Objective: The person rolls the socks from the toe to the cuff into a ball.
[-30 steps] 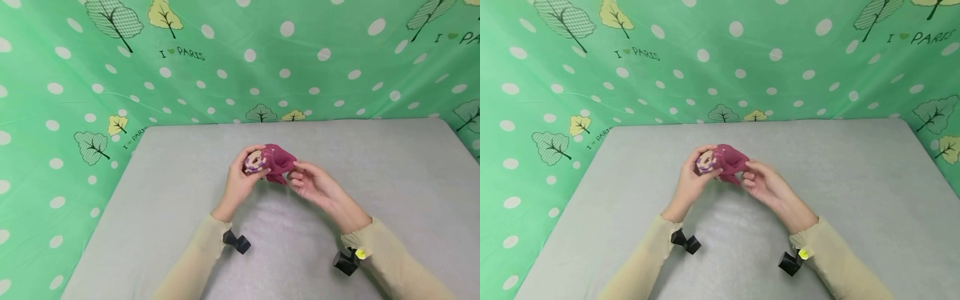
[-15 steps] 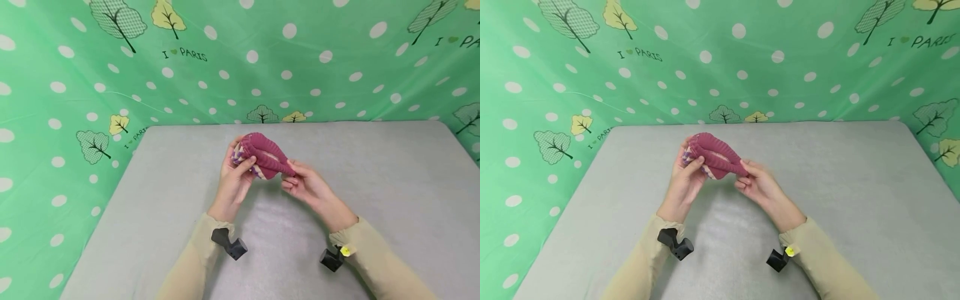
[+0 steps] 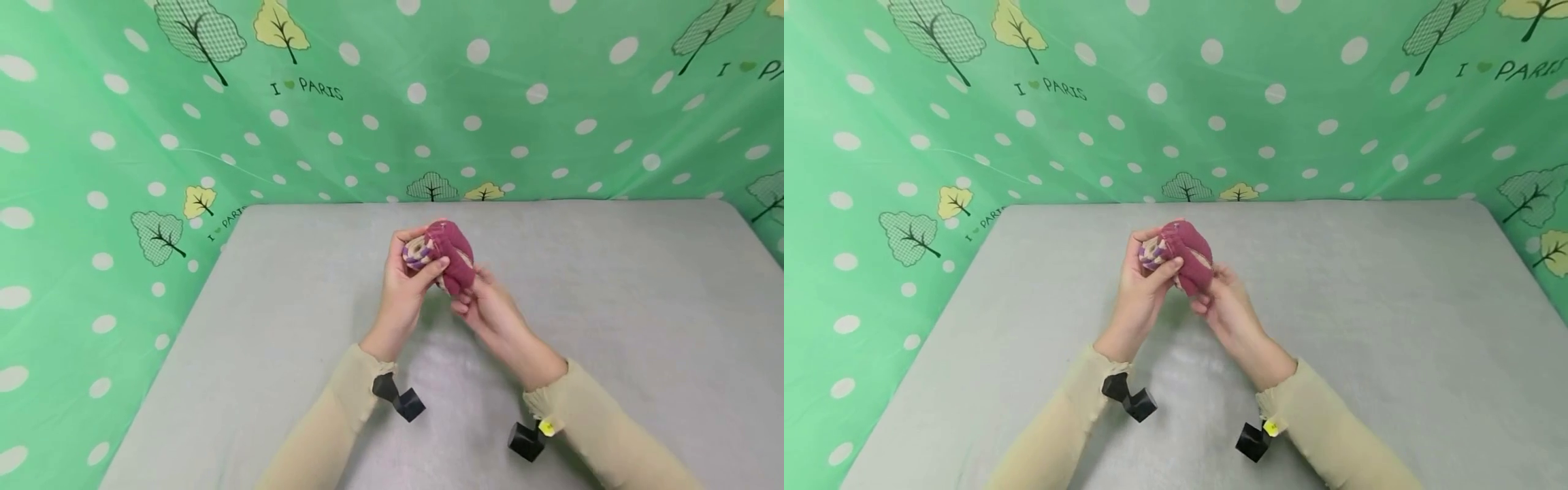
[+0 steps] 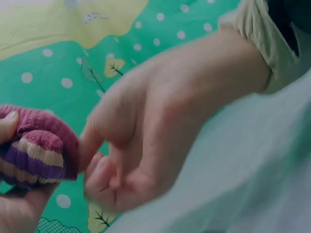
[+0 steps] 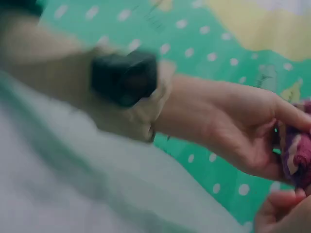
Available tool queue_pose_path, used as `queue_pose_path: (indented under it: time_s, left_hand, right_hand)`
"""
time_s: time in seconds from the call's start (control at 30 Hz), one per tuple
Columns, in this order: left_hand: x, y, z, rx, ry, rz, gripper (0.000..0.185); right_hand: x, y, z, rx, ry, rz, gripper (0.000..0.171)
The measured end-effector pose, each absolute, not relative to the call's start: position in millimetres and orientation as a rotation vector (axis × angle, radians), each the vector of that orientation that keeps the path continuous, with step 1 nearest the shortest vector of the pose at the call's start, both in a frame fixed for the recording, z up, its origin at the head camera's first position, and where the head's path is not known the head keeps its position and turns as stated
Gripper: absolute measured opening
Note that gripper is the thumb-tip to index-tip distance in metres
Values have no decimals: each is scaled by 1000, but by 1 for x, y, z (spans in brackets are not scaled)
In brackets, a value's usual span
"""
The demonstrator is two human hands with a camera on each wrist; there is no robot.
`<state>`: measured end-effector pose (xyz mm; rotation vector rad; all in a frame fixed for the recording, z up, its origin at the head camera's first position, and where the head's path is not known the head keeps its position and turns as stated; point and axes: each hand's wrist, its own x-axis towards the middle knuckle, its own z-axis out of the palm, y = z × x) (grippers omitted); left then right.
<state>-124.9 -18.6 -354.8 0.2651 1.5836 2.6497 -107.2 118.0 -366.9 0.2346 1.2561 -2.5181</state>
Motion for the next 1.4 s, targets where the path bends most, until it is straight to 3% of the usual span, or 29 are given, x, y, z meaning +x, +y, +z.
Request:
queue_pose_path:
  time_s: [0.1, 0.33, 0.6, 0.77, 1.2, 1.4]
  left_hand:
    - [-126, -20, -355, 121, 1682, 2647, 44]
    - [-131, -26, -360, 67, 1697, 2682, 43]
    - [-129, -22, -365, 14, 1778, 2525, 48]
    - [-124, -24, -363, 37, 1684, 2434, 52]
    - [-129, -48, -372, 309, 1895, 2218, 66]
    - [-134, -50, -372, 334, 2175, 2073, 57]
  right_hand:
    - [-106, 120, -364, 217, 1692, -2434, 12]
    - [-99, 133, -361, -270, 2721, -1925, 37]
    - [-107, 130, -359, -959, 3327, -1311, 23]
    - [-111, 129, -362, -866, 3413, -1232, 26]
    - [-113, 137, -364, -494, 2977, -1721, 15]
    - [-110, 138, -369, -448, 2843, -1882, 9]
